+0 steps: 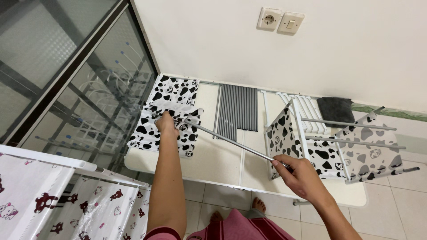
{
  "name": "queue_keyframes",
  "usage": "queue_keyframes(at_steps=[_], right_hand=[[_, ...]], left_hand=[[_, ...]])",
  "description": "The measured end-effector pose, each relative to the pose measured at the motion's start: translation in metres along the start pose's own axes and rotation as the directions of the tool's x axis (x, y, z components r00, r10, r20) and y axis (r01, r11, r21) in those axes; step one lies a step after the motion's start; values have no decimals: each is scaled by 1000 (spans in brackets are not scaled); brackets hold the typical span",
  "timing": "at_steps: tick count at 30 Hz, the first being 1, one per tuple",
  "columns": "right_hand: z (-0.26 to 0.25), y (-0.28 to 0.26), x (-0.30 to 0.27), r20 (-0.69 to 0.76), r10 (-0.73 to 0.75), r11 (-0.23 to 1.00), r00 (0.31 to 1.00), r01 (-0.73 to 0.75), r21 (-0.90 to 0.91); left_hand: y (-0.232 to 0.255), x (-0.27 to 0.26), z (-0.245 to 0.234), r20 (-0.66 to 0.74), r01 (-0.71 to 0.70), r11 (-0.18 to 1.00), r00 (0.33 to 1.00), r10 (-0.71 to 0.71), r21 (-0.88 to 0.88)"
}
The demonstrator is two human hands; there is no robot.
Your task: The person assembles a small laundry rack by inserting metal rods into white plastic connectors and attaching a cow-print fabric cover. They handle multiple rods and connectors, then stretch the fabric over the frame and secure it.
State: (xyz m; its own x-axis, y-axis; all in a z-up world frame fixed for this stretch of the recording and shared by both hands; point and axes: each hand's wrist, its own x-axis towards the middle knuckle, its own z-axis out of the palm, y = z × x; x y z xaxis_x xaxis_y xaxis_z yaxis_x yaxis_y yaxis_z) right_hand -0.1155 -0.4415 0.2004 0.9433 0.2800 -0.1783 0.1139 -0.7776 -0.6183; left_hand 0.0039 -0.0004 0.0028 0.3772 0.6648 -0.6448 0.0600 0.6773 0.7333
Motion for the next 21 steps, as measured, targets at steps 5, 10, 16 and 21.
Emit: queue_keyframes(at_steps=[5,10,16,21], right_hand=[[-7,-13,-3,-30,-15,995,999,12,-104],[-1,-29,2,35,-95,993,995,97,-73],[32,-47,21,0,-263,964,965,263,-36],[69,-57,45,6,-293,955,956,293,-51]], left_hand=[[0,-4,0,-11,-297,949,954,299,105],[-12,-1,8,53,-434,893,901,431,120],[-31,-14,27,156,-490,857,870,469,159],[-42,-34,44,180,-524,831,850,496,186]])
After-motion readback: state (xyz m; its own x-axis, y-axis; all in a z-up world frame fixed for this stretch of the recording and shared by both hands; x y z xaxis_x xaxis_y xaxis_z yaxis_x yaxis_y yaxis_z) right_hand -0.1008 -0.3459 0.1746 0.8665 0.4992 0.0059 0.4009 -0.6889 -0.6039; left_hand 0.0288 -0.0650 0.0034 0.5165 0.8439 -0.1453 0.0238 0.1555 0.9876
